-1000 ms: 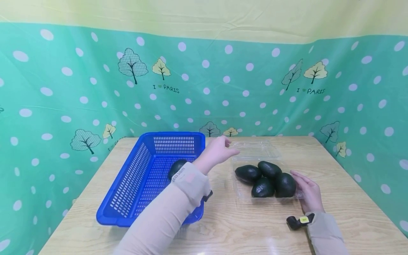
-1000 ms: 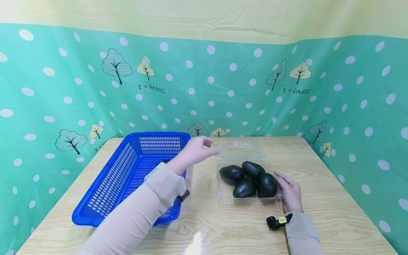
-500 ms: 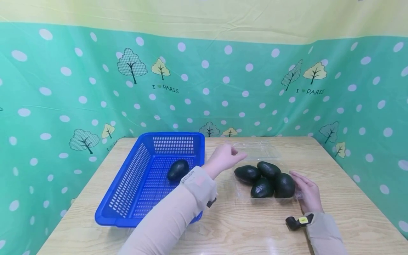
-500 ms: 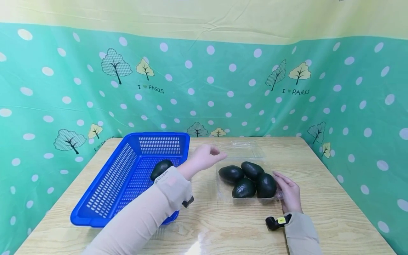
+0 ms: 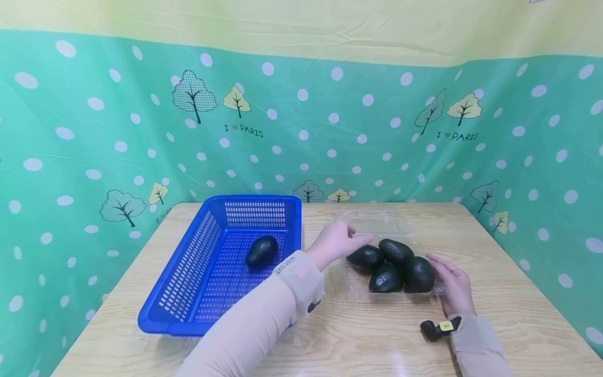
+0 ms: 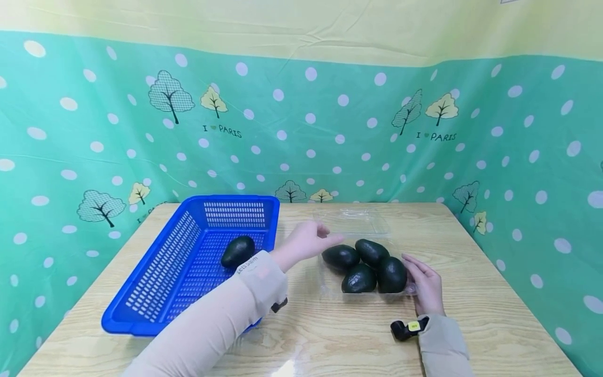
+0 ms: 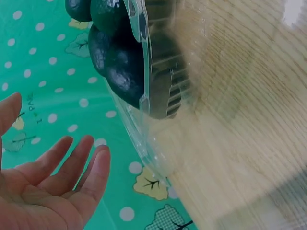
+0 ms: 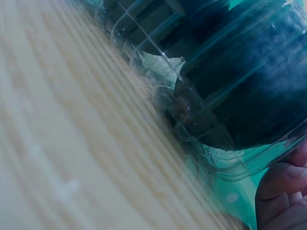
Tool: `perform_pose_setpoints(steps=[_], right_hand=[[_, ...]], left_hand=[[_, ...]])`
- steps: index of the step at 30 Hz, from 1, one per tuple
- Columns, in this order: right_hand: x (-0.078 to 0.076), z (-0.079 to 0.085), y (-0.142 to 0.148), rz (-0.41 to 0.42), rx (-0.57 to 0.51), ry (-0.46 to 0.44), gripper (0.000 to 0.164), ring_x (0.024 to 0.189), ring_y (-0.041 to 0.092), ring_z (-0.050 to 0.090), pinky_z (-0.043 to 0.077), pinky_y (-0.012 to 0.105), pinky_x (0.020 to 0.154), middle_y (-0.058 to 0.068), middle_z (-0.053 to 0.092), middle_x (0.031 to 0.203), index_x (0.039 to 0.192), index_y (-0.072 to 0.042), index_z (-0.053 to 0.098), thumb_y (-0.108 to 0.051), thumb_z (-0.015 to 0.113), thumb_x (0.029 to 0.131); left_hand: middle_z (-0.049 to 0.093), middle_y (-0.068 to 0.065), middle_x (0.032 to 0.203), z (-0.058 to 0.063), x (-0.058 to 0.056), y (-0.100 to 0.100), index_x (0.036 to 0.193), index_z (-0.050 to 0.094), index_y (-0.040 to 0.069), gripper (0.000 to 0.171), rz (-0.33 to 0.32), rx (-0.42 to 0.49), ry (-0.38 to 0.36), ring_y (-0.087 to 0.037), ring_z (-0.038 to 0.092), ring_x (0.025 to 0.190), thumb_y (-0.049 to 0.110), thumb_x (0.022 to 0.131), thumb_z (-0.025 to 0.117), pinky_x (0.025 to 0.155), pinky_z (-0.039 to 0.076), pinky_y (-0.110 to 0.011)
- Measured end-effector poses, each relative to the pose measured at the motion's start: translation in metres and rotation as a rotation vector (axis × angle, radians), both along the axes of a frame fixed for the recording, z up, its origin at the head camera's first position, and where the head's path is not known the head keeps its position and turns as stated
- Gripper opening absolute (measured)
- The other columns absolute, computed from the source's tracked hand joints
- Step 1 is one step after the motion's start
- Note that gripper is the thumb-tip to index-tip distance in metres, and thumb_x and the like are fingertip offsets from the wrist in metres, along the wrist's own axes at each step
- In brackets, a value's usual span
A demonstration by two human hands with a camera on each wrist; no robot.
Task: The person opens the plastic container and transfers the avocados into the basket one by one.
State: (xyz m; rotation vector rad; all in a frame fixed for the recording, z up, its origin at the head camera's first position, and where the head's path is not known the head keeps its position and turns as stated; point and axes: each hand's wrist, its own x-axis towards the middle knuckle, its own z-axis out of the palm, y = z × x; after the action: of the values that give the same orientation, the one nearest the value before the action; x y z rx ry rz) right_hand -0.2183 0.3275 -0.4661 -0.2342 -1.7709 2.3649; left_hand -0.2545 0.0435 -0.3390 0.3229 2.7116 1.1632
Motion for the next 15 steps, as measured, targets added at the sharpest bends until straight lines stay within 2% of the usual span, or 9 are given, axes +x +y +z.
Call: perform_pose_setpoints(steps=[7,15], right_hand=[[-0.002,-0.002,0.0,0.003,-0.021,0.003,0.018,0.08,-0.002,0.069,0.054,0.014,0.069,-0.016,0.075,0.097,0.099,-0.026,0.079,-0.016,0.063,0.097],[-0.002,-0.002,0.002,0.004,-0.016,-0.001,0.019,0.083,-0.002,0.069,0.054,0.014,0.071,-0.017,0.075,0.1,0.102,-0.026,0.078,-0.015,0.063,0.097]], left_hand=[[0.066,-0.01,0.129,-0.001,0.002,0.007,0.128,0.064,0.007,0.061,0.011,0.037,-0.022,-0.023,0.062,0.119,0.054,0.088,0.067,0.1,0.051,-0.037],[0.067,-0.009,0.127,-0.009,0.001,0.014,0.123,0.068,0.006,0.059,0.007,0.043,-0.009,-0.022,0.063,0.116,0.053,0.088,0.068,0.098,0.052,-0.036]])
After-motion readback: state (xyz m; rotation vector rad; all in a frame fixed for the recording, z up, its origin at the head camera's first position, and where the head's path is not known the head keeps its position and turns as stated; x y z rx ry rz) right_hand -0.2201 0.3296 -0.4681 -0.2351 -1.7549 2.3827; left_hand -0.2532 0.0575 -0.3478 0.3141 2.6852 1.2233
